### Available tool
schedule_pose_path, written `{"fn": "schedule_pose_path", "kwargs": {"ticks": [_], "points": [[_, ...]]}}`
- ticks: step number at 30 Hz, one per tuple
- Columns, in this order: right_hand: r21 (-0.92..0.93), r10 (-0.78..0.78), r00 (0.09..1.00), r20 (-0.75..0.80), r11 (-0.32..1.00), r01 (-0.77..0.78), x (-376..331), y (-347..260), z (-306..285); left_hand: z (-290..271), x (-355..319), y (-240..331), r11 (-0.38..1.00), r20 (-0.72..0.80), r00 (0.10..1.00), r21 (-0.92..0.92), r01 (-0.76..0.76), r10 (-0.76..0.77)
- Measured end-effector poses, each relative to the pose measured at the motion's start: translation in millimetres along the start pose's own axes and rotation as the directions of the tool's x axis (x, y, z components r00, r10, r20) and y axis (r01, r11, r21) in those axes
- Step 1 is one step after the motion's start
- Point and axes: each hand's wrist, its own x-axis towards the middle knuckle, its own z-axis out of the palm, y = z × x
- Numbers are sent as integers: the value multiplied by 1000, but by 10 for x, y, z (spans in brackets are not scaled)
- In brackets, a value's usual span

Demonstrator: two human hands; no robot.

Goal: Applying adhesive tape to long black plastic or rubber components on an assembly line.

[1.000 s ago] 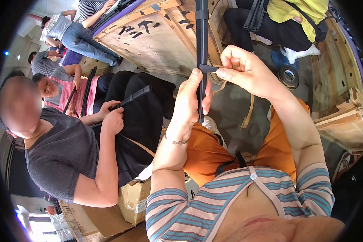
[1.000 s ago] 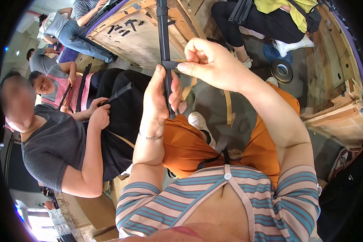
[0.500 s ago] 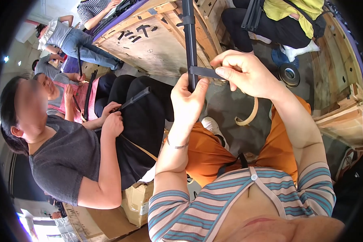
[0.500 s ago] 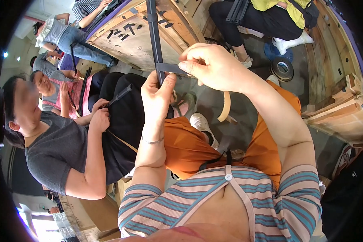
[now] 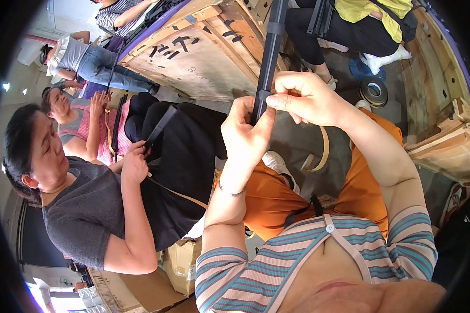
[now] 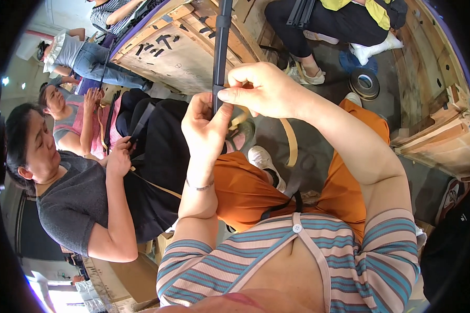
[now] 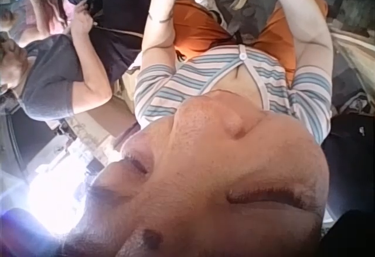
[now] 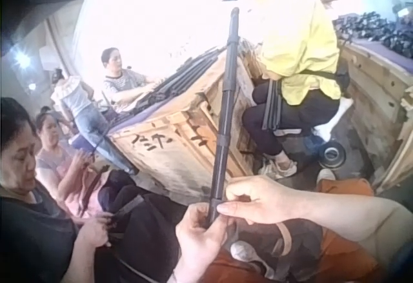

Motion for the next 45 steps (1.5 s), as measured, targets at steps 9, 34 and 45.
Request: {"fn": "schedule_pose_path", "kwargs": {"ticks": [9,34,45], "points": [[-246,31,999,-38,968,-39,-50,-139,-55,-113,-10,73,975,120,990,-200,96,-73],[-336,-120,983,-136,940,68,-131,-235,-81,-31,52,7,633,392,904,-660,405,-170],[-296,-86,988,-129,954,44,-172,-246,-161,-68,67,80,559,441,887,-705,436,-135]]}}
